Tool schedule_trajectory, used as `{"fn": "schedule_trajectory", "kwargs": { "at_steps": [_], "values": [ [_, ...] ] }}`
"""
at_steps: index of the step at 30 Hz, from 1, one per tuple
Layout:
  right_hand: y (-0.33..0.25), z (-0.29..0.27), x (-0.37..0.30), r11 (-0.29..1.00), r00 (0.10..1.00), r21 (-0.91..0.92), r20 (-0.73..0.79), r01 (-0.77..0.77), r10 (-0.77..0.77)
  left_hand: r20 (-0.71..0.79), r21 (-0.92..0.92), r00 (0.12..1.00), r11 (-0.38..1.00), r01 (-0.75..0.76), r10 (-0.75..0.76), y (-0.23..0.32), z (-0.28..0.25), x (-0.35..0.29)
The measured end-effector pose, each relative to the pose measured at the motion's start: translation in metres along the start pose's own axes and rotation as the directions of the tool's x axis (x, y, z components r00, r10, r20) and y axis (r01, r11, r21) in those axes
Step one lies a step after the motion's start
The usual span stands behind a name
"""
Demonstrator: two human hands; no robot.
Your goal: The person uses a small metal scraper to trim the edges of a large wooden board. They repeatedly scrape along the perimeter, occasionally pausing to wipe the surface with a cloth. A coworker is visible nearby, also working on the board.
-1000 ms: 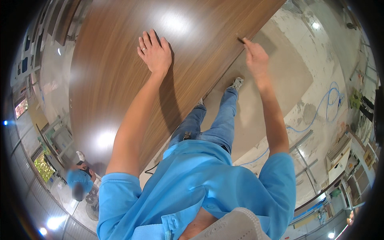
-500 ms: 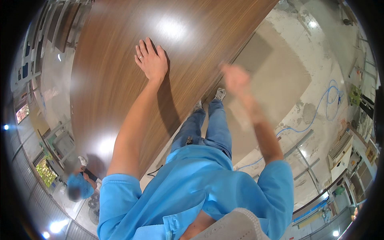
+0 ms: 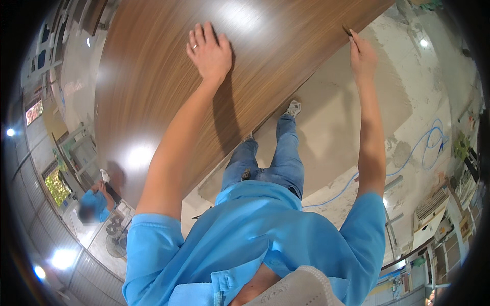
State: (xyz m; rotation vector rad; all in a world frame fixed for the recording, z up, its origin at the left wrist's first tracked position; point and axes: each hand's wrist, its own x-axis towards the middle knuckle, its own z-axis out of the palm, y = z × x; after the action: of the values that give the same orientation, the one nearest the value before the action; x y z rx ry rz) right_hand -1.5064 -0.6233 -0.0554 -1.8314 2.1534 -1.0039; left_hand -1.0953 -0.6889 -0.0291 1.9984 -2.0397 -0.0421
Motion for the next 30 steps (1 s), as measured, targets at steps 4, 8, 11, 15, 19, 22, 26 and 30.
{"fn": "schedule_trajectory", "kwargs": {
  "at_steps": [4, 8, 11, 15, 19, 22, 26, 30],
  "values": [
    [-0.056, 0.015, -0.071, 0.992, 0.998, 0.114, -0.055, 0.045, -0.039, -0.019, -0.016, 1.0, 1.0, 0.006, -0.006, -0.002, 0.007, 0.005],
    [-0.115, 0.029, -0.14, 0.987, 0.996, 0.136, -0.021, 0.084, -0.082, 0.009, -0.253, 0.98, 0.949, -0.189, 0.197, -0.033, 0.003, -0.001],
    [-0.16, 0.041, -0.194, 0.984, 0.993, 0.137, -0.015, 0.114, -0.113, 0.048, -0.196, 0.926, 0.913, -0.358, 0.374, -0.091, -0.019, -0.045],
    [-0.217, 0.057, -0.26, 0.969, 0.983, 0.167, -0.033, 0.183, -0.18, 0.065, -0.074, 0.963, 0.964, -0.256, 0.261, -0.186, -0.058, -0.103],
    [-0.276, 0.068, -0.323, 0.958, 0.96, 0.095, 0.05, 0.269, -0.274, 0.056, -0.04, 0.97, 0.971, -0.235, 0.237, -0.231, -0.069, -0.136],
    [-0.324, 0.073, -0.367, 0.953, 0.952, 0.139, 0.113, 0.268, -0.284, 0.069, -0.013, 0.971, 0.973, -0.23, 0.23, -0.235, -0.067, -0.14],
    [-0.332, 0.068, -0.377, 0.936, 0.891, 0.18, 0.294, 0.304, -0.346, 0.109, -0.002, 0.972, 0.978, -0.208, 0.207, -0.232, -0.069, -0.137],
    [-0.238, 0.066, -0.284, 0.969, 0.962, 0.071, 0.121, 0.239, -0.246, 0.107, 0.001, 0.972, 0.977, -0.212, 0.21, -0.231, -0.075, -0.136]
  ]
}}
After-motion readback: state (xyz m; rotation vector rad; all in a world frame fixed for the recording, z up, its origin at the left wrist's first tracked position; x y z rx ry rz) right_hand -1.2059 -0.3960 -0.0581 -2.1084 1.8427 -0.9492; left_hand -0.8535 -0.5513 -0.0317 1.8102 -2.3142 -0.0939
